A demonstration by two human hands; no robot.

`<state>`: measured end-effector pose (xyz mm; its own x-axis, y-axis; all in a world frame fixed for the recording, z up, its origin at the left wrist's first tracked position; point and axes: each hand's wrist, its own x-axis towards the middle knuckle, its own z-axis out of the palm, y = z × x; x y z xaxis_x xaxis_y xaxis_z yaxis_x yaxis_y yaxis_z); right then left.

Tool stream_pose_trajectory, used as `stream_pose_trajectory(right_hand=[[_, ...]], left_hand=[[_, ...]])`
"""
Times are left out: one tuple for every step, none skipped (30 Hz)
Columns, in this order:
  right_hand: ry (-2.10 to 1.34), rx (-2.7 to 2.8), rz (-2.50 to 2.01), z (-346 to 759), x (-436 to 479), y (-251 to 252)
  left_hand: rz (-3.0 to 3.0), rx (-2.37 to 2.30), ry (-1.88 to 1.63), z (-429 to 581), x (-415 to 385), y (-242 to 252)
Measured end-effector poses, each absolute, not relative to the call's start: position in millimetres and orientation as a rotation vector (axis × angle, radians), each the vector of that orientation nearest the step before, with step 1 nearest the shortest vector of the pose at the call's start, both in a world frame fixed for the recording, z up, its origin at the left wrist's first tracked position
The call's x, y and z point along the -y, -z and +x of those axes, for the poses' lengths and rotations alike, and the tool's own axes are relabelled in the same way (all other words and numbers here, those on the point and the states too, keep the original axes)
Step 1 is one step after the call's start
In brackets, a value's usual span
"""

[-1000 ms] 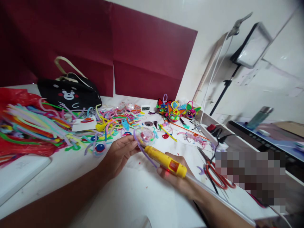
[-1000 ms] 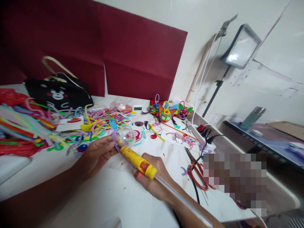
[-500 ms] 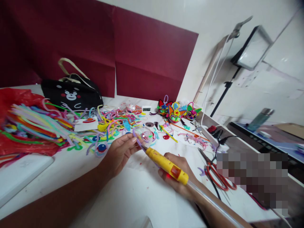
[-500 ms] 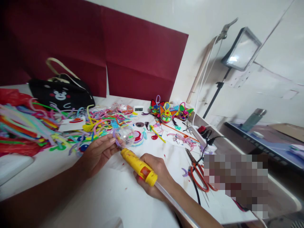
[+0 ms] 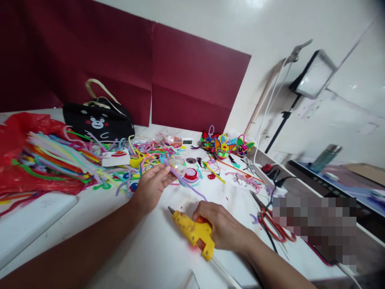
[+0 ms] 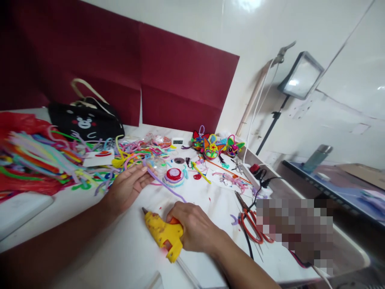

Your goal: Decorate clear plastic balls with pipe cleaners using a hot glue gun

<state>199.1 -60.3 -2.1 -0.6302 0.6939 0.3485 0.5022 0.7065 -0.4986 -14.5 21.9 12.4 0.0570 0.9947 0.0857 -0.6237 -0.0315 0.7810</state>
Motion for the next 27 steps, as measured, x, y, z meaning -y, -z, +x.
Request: stream_pose_trajectory(right_hand=[[-0.492, 2.404, -0.931, 199, 60, 1], [-0.5, 2.419, -0.949, 199, 59, -1], [-0.508, 2.435, -0.965, 198, 59, -3], [-0.515, 2.452, -0.976, 198, 58, -6], [-0.52, 2.471, -0.98, 198, 57, -8], [-0.522, 2.489, -0.978, 198, 55, -10], [-0.523, 2.509, -0.975, 197, 54, -11], [-0.526, 2.535, -0.972, 197, 52, -13], [-0.532, 2.56, -0.972, 197, 51, -14], [-0.541, 2.582, -0.975, 197, 49, -15], [-0.552, 2.6, -0.984, 197, 49, -16], [-0.56, 2.614, -0.996, 198, 49, -17], [-0.558, 2.625, -1.004, 198, 50, -19], [-0.543, 2.635, -1.008, 199, 53, -21], [-0.516, 2.638, -1.014, 199, 57, -25], [-0.479, 2.633, -1.018, 199, 61, -28], [-0.445, 2.615, -1.025, 199, 66, -32], [-0.419, 2.559, -1.045, 197, 71, -37], [-0.407, 2.488, -1.051, 194, 74, -40], [-0.396, 2.401, -1.036, 191, 75, -43], [-0.359, 2.3, -1.02, 187, 75, -45], [-0.272, 2.195, -1.03, 182, 72, -46], [-0.168, 2.104, -1.053, 178, 67, -45], [-0.117, 2.031, -1.092, 173, 60, -43], [-0.112, 1.971, -1.133, 168, 53, -40], [-0.149, 1.921, -1.167, 163, 45, -37], [-0.219, 1.873, -1.192, 159, 38, -34]], left_hand=[[0.783, -0.616, -1.443, -15, -22, -13], [0.783, -0.614, -1.449, -15, -22, -14], [0.785, -0.612, -1.455, -15, -22, -14], [0.786, -0.609, -1.462, -15, -22, -15], [0.786, -0.606, -1.468, -15, -21, -15], [0.786, -0.605, -1.473, -15, -21, -16], [0.785, -0.605, -1.475, -15, -21, -16], [0.783, -0.605, -1.48, -16, -21, -17], [0.781, -0.606, -1.485, -16, -20, -17], [0.78, -0.606, -1.49, -16, -20, -17], [0.783, -0.606, -1.494, -16, -20, -17], [0.787, -0.608, -1.498, -16, -20, -17], [0.79, -0.612, -1.502, -16, -20, -17], [0.79, -0.618, -1.506, -16, -21, -17], [0.788, -0.624, -1.509, -16, -21, -17], [0.784, -0.628, -1.513, -16, -21, -17], [0.781, -0.632, -1.518, -16, -21, -17], [0.781, -0.634, -1.522, -15, -21, -17], [0.788, -0.635, -1.523, -15, -20, -16], [0.8, -0.636, -1.523, -14, -20, -16], [0.815, -0.636, -1.521, -13, -19, -15], [0.832, -0.634, -1.516, -13, -18, -15], [0.852, -0.628, -1.509, -12, -16, -15], [0.875, -0.621, -1.5, -11, -15, -15], [0.896, -0.613, -1.492, -11, -13, -15], [0.914, -0.606, -1.487, -10, -12, -15], [0.93, -0.602, -1.48, -10, -10, -15]])
